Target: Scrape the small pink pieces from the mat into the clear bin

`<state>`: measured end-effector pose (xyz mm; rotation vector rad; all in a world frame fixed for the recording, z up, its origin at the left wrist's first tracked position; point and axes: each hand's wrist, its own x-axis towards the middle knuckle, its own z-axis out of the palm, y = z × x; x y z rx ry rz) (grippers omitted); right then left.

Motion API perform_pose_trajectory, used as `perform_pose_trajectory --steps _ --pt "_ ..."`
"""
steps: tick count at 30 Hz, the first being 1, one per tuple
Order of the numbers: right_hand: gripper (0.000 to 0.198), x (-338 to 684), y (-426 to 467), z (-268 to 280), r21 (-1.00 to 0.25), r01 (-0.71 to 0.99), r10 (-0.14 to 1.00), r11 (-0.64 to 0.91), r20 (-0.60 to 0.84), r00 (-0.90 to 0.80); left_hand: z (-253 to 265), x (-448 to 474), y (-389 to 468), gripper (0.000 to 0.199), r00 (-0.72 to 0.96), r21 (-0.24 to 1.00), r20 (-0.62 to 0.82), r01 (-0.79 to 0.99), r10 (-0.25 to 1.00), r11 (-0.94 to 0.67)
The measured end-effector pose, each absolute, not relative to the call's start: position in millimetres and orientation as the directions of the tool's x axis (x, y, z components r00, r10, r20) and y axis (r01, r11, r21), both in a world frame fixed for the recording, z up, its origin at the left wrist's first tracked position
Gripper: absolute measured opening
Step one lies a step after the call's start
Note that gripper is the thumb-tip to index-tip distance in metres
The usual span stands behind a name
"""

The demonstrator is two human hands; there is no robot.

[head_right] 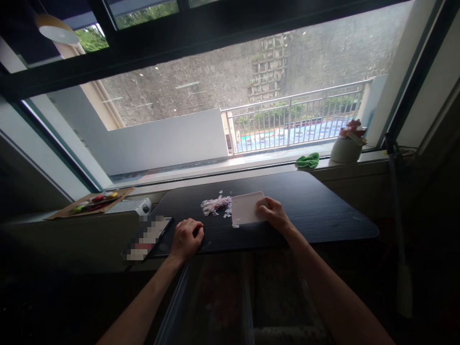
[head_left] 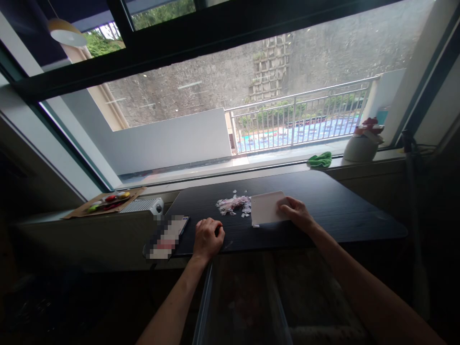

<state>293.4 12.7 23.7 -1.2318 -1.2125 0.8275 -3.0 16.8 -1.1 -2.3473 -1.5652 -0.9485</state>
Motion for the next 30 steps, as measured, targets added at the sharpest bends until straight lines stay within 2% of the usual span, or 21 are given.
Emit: perform_pose_trajectory --steps 10,19,25,30 --pt "0.019 294.9 13.2 22.4 -0.977 0.131 0.958 0.170 0.195 0.208 -1.4 -3.6 16.5 0.013 0.251 0.204 0.580 0.876 0.775 -0.437" --pt "0.017 294.7 14.2 21.8 -0.975 0.158 0.937 0.158 0.198 0.287 -1.9 -3.6 16.3 0.011 0.244 0.210 0.586 0.876 0.773 -0.435" --pt "0.017 297.4 16.0 18.7 -0.976 0.146 0.946 0.159 0.193 0.260 -0.5 -3.4 15.4 0.012 0.246 0.212 0.576 0.876 0.780 -0.433" --pt "0.017 296.4 14.9 20.3 -0.975 0.157 0.916 0.158 0.204 0.345 0.3 -2.9 15.1 0.013 0.243 0.220 0.564 0.877 0.789 -0.427"
